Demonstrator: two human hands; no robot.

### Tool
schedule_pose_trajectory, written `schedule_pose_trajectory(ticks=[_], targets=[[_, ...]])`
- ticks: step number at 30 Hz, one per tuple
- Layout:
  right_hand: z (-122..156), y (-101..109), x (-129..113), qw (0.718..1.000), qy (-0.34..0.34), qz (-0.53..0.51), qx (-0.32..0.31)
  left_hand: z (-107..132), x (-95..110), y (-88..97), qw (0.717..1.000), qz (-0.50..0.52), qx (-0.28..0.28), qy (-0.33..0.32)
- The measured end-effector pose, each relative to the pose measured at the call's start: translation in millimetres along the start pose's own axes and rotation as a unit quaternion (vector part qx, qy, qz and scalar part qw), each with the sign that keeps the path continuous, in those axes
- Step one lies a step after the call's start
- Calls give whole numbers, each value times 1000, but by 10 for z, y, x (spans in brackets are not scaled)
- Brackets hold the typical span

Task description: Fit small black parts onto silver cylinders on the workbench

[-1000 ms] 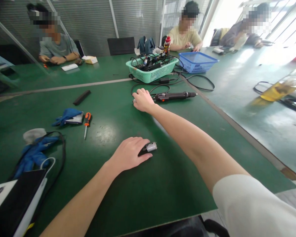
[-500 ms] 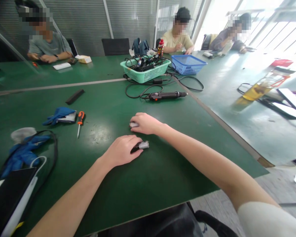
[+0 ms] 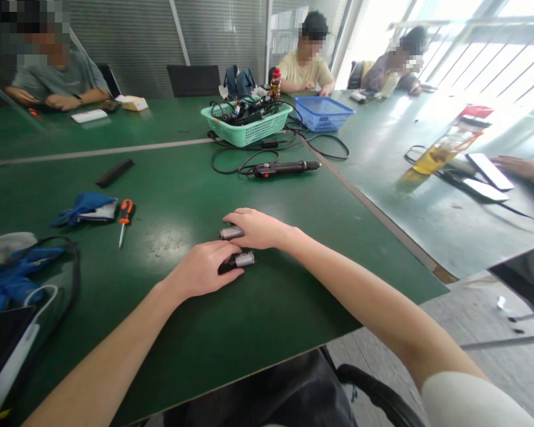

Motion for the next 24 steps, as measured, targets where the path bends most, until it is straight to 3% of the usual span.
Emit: schedule_pose_trajectory(ticks=[4,7,12,24], targets=[[269,180,-40,996,-27,-23,79,-2,-44,40,1000,-15,-1,16],[442,189,-124,990,-38,-43,129,-6,-100,54,1000,-13,1,21],[494,15,-273,998,53,-6,44,-31,-147,39,1000,-5,2,3],[533,-45,-200,999,34,15,12,-64,-141,53,1000,-9,10,5]])
Point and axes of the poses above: each hand's wrist, its own z-axis away from the middle knuckle, its own y-axis out of the back of the hand, x = y × z, the point moved 3 cm from there along -z, towards the middle knuckle, and after that the axes turned 8 degrees about z, right-handed, at the moved point
